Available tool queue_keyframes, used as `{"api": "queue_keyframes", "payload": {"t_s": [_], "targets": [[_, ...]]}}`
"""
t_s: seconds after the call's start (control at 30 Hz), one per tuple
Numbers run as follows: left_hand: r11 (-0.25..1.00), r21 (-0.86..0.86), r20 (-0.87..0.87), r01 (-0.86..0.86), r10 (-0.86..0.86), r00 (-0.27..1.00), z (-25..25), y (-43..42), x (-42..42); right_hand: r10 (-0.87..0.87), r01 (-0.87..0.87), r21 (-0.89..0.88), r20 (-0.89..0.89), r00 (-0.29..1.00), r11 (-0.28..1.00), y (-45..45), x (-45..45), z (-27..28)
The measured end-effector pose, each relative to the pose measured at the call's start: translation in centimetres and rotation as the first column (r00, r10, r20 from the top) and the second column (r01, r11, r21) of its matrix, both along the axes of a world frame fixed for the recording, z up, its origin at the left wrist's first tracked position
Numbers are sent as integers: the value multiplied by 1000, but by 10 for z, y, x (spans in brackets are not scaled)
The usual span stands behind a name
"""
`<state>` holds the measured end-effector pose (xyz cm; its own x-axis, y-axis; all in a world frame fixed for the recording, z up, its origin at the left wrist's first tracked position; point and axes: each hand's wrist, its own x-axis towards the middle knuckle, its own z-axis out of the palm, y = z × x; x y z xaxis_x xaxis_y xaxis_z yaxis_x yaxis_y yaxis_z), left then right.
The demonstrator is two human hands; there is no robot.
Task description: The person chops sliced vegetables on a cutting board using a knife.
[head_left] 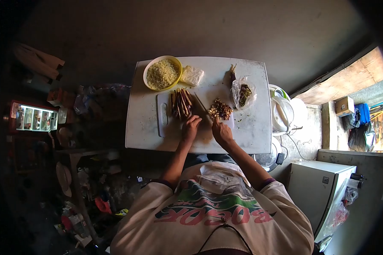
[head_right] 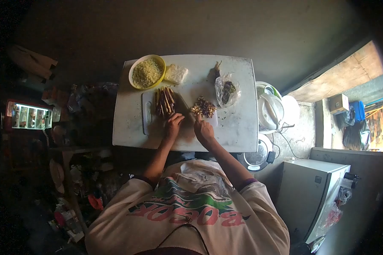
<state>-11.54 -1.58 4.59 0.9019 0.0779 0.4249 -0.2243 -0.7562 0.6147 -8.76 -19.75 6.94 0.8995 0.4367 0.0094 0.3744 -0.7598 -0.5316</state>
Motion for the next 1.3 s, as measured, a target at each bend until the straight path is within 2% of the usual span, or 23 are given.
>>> {"api": "queue_keyframes", "payload": {"t_s": [0.07, 0.1, 0.17, 0.23, 0.37, 0.43, 0.63, 0.67, 0.7, 0.77, 0.9, 0.93, 1.0, 1.03, 1.07, 1.13, 1.2, 1.23, 1.3], "targets": [[1000, -19, 8, 14, -14, 1000, 7, -1, 0, -35, 29, -45, -149, 988, 999, 1, -1, 26], [999, -42, -8, 32, -32, 999, 16, -4, 1, -37, 30, -47, -150, 988, 998, 1, -2, 28], [996, -66, -26, 53, -55, 998, 25, -8, 2, -44, 49, 12, -297, 954, 999, 3, -4, 29], [998, -12, -4, 65, -65, 998, 24, -10, 7, -51, 64, 36, -298, 953, 997, 3, -11, 30], [997, -9, -29, 71, -72, 997, 11, -8, 8, -37, 63, 94, -253, 967, 994, 0, -22, 26], [995, 79, 31, 55, -57, 998, 9, -7, 7, -36, 63, 120, -215, 976, 991, -1, -25, 16], [996, 62, -42, 64, -62, 997, 15, -6, 3, -54, 62, 41, -177, 983, 997, 10, -25, -21], [996, 62, -38, 63, -61, 997, 11, -6, 5, -51, 56, 40, -109, 993, 998, 15, -22, -31], [994, 81, -11, 70, -69, 998, 5, -3, 8, -47, 49, 42, -41, 998, 998, 20, -19, -29], [992, 106, 20, 69, -71, 997, -5, 3, 8, -42, 43, 42, -29, 999, 998, 21, -15, -22], [991, 126, 13, 48, -50, 999, 12, -5, 6, 6, -6, 17, -6, 1000, 1000, 8, -4, -19], [991, 127, -10, 49, -48, 999, 14, -7, 5, 9, -9, 14, -6, 1000, 1000, 6, -3, -14], [990, 130, -24, 50, -47, 999, 18, -8, 5, 10, -31, -166, -125, 992, 986, 1, -1, -1], [989, 136, -37, 57, -53, 998, 16, -8, 6, 9, -30, -167, -122, 992, 985, -2, 1, -18], [989, 135, -33, 59, -55, 998, 14, -10, 8, 16, -39, -150, -148, 989, 988, -2, 4, -38], [999, -36, -35, 18, -19, 999, 5, -13, 11, 19, -42, -132, -169, 985, 990, -2, 6, -27], [999, -40, -36, 16, -18, 999, 1, -13, 15, -13, 18, 65, -77, 997, 998, -3, 2, -11], [999, -43, -43, 11, -12, 999, 1, -12, 15, -13, 18, 63, -78, 997, 998, -2, 0, -7], [1000, -14, -53, 17, -17, 998, 0, -11, 14, -44, 46, 5, -222, 974, 999, 0, -2, 3]]}}
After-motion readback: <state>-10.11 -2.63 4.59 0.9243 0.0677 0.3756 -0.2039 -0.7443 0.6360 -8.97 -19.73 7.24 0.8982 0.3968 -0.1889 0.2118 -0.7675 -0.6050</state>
